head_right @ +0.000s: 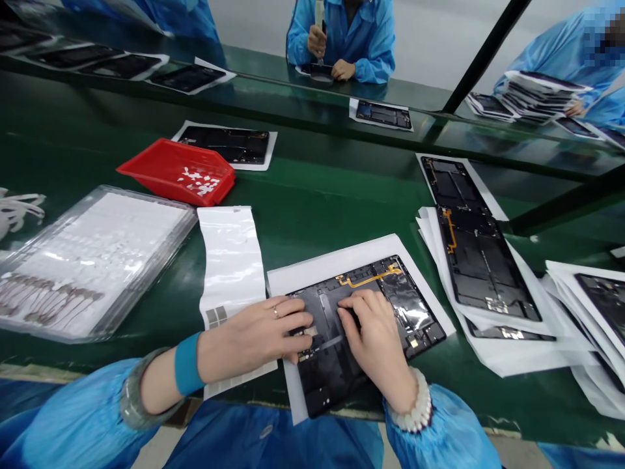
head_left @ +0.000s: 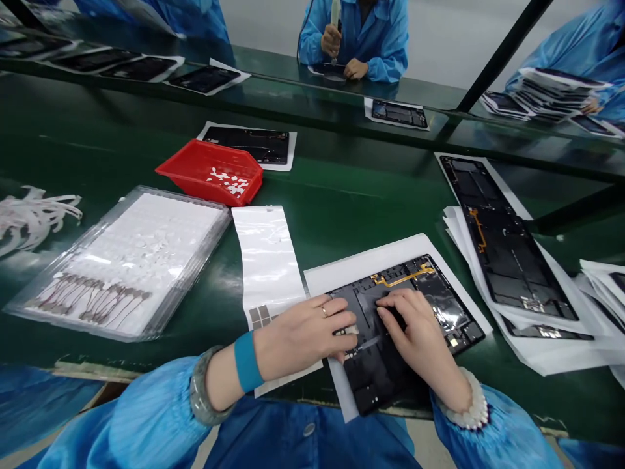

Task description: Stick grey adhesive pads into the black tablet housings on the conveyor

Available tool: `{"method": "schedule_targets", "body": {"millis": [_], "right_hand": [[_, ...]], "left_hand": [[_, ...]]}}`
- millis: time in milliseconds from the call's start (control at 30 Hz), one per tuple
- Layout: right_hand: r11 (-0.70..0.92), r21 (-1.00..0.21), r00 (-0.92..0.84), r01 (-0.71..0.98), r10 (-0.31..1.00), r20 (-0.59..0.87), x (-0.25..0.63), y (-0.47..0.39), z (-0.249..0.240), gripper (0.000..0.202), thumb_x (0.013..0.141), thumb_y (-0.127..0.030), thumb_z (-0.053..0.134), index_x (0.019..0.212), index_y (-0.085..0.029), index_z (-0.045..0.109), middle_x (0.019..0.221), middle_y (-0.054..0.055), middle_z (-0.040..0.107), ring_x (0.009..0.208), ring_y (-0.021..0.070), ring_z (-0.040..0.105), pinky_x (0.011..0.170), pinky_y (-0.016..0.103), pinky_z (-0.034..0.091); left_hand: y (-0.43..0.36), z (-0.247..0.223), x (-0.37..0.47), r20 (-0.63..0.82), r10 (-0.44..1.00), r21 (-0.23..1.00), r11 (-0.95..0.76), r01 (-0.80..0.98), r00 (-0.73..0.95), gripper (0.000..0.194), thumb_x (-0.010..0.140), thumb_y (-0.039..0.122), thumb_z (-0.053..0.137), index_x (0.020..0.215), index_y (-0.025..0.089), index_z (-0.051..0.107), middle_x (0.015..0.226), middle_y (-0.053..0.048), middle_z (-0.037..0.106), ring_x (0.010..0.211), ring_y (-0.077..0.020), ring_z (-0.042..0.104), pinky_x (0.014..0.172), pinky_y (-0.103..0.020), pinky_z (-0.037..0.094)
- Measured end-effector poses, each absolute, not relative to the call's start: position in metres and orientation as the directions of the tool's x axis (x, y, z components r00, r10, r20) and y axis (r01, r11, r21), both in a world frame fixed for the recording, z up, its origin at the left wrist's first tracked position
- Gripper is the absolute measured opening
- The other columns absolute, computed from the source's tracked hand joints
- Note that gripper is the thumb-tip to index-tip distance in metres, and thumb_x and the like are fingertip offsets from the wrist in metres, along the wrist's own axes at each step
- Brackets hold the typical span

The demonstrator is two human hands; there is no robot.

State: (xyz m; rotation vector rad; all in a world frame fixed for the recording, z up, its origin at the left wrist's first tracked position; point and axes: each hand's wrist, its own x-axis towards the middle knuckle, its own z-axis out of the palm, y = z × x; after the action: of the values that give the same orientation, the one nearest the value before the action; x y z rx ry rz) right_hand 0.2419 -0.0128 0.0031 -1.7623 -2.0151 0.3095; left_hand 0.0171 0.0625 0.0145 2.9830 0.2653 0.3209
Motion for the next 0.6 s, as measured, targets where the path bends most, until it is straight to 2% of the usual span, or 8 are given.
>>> {"method": "schedule_targets", "body": {"millis": [133, 267, 400, 600], "right_hand": [[0.157, -0.457, -0.086, 0.876, 0.981, 0.174, 0.24, -0.0136, 0.0061, 0.014, 0.094, -0.024, 0.046, 0.091, -0.02, 0.059, 0.092, 0.006, 0.059, 0.089, 0.0216, 0.053, 0.08, 0.038, 0.041], [0.156, -0.458, -0.084, 0.875, 0.981, 0.173, 0.2391, -0.0139, 0.0079, 0.015, 0.094, -0.024, 0.045, 0.09, -0.02, 0.059, 0.091, 0.006, 0.059, 0.087, 0.0208, 0.052, 0.078, 0.036, 0.04], [0.161, -0.45, -0.089, 0.878, 0.98, 0.178, 0.2401, -0.0142, 0.0059, 0.013, 0.093, -0.024, 0.046, 0.091, -0.021, 0.059, 0.091, 0.006, 0.059, 0.087, 0.021, 0.052, 0.077, 0.035, 0.04], [0.161, -0.456, -0.087, 0.875, 0.98, 0.179, 0.24, -0.0148, 0.0046, 0.012, 0.093, -0.024, 0.046, 0.09, -0.022, 0.057, 0.091, 0.005, 0.058, 0.087, 0.0216, 0.052, 0.076, 0.037, 0.039]], "left_hand": [[0.0664, 0.0126, 0.0174, 0.229, 0.233, 0.182, -0.964, 0.194, 0.945, 0.028, 0.084, 0.049, 0.06, 0.1, 0.026, 0.06, 0.107, -0.003, 0.057, 0.101, -0.0236, 0.049, 0.08, -0.034, 0.036], [0.0689, 0.0132, 0.0175, 0.23, 0.243, 0.211, -0.958, 0.196, 0.942, 0.025, 0.084, 0.047, 0.062, 0.097, 0.026, 0.061, 0.108, -0.002, 0.056, 0.103, -0.0233, 0.048, 0.082, -0.033, 0.034], [0.0712, 0.0149, 0.0168, 0.209, 0.274, 0.243, -0.944, 0.221, 0.939, 0.033, 0.078, 0.051, 0.066, 0.101, 0.027, 0.062, 0.113, -0.002, 0.055, 0.105, -0.0245, 0.046, 0.086, -0.034, 0.033], [0.0713, 0.016, 0.0167, 0.19, 0.284, 0.27, -0.936, 0.228, 0.94, 0.032, 0.08, 0.051, 0.064, 0.1, 0.027, 0.061, 0.114, -0.003, 0.055, 0.106, -0.0251, 0.046, 0.086, -0.035, 0.031]]}}
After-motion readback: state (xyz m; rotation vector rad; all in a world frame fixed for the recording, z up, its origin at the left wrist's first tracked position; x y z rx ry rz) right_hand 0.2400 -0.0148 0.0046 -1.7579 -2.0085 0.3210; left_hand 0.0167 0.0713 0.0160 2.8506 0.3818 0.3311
